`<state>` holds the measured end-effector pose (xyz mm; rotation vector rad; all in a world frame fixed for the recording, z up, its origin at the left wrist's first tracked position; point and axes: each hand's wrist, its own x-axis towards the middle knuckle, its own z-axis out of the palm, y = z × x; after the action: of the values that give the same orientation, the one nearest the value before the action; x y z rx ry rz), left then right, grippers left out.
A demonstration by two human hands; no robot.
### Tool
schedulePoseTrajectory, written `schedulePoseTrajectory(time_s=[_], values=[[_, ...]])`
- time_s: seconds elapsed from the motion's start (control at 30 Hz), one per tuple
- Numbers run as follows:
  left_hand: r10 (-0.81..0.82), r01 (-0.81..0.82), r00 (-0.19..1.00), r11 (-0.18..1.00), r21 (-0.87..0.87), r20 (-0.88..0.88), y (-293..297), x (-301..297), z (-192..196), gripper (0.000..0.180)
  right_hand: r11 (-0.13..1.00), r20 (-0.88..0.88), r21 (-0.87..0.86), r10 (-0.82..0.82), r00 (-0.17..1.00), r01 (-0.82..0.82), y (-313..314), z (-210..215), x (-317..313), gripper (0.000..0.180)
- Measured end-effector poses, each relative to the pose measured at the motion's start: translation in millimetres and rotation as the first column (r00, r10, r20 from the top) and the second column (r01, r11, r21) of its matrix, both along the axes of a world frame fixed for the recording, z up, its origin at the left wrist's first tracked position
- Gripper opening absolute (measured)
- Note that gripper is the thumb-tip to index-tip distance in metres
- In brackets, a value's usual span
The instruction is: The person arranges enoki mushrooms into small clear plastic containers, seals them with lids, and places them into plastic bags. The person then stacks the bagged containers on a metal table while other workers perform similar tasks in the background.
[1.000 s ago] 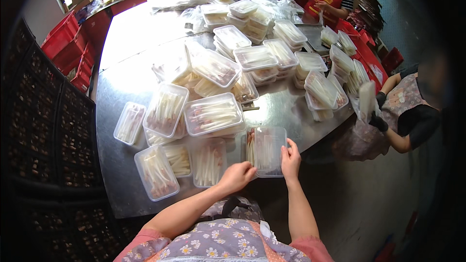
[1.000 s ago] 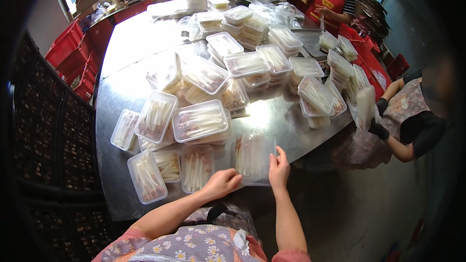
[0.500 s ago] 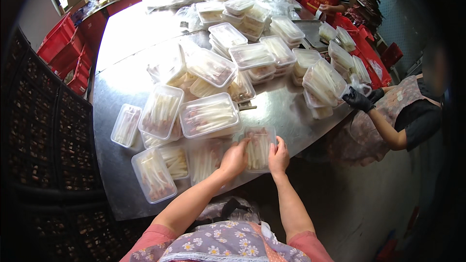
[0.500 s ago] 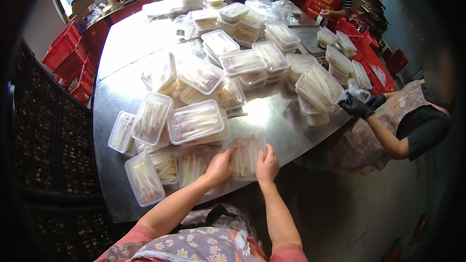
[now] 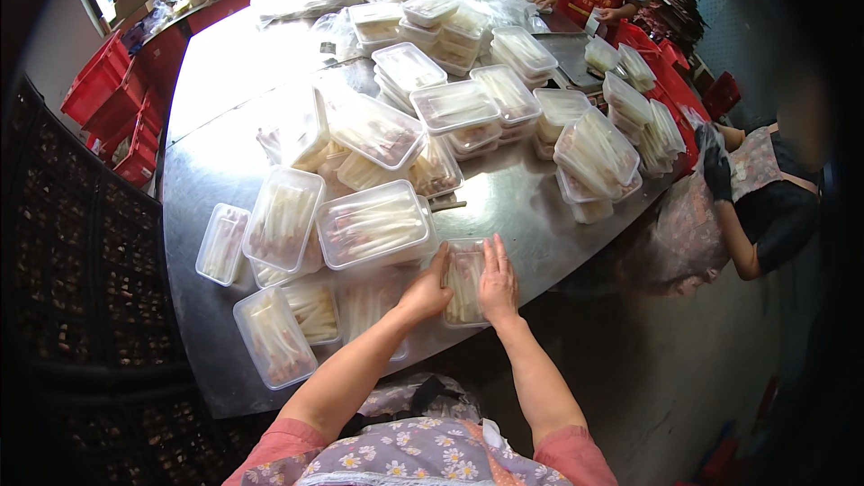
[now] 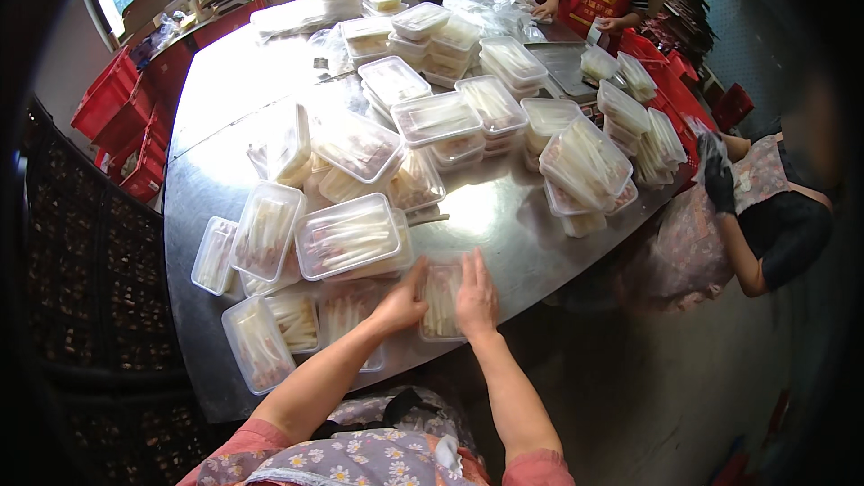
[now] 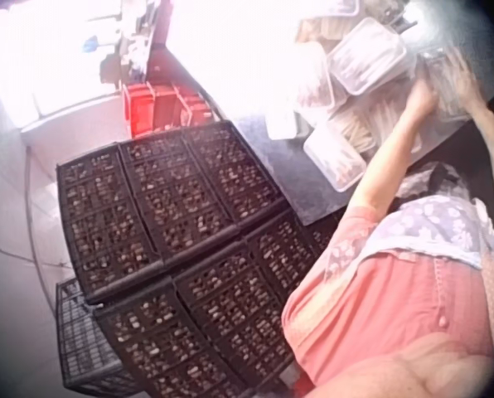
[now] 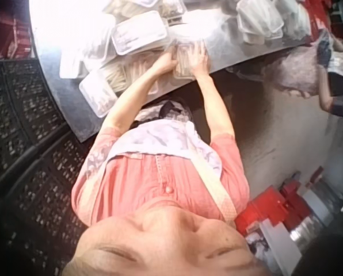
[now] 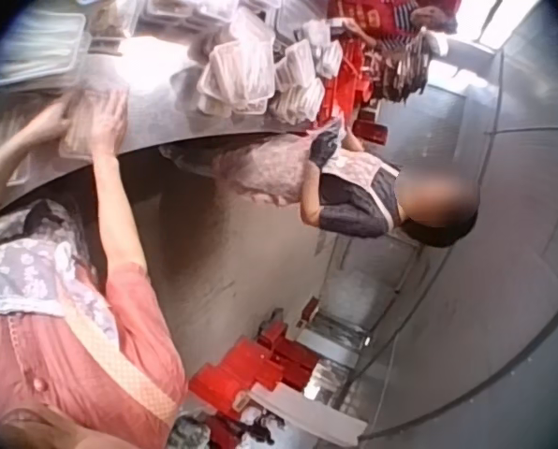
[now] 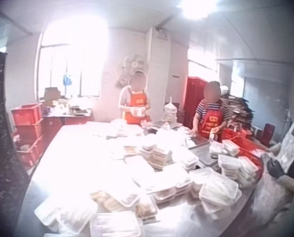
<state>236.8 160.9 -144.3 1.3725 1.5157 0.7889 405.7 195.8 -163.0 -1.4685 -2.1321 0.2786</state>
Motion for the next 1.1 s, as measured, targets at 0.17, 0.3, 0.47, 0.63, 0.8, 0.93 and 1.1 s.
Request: schedulePoseTrajectory(time_s=[0.17,0.3,0.47,0.63,0.8,0.93,1.1], values=[[-0.073,0.069,0.996,0.995,-0.075,-0.044,4,-7,5,0.088,1.000,-0.057,-0.028,0.011,0.998,-0.012,-5,1,1,0.051],[-0.110,0.093,0.990,0.980,-0.174,-0.089,7,-2,26,0.087,0.999,-0.034,-0.029,-0.019,0.999,0.018,-5,-2,5,0.051],[-0.075,0.049,0.932,0.996,-0.081,-0.354,3,9,20,0.082,1.000,-0.067,0.000,-0.019,0.998,0.019,-5,-2,1,0.049],[-0.123,0.105,0.845,0.992,-0.064,-0.521,0,23,14,0.068,0.986,-0.064,0.130,-0.096,0.993,0.104,-19,-12,3,0.043],[-0.116,0.100,0.863,0.993,-0.058,-0.492,7,14,0,0.058,0.994,-0.136,0.052,-0.090,0.987,0.098,-13,-9,-5,0.042],[0.011,-0.001,0.968,0.999,0.038,-0.251,-5,13,-20,0.054,0.996,-0.255,-0.016,-0.091,0.963,0.089,-18,-8,3,0.041],[0.130,-0.136,0.986,0.989,-0.057,-0.103,-23,20,-11,0.069,0.989,-0.337,-0.093,-0.138,0.931,0.113,-18,-1,0,0.040]])
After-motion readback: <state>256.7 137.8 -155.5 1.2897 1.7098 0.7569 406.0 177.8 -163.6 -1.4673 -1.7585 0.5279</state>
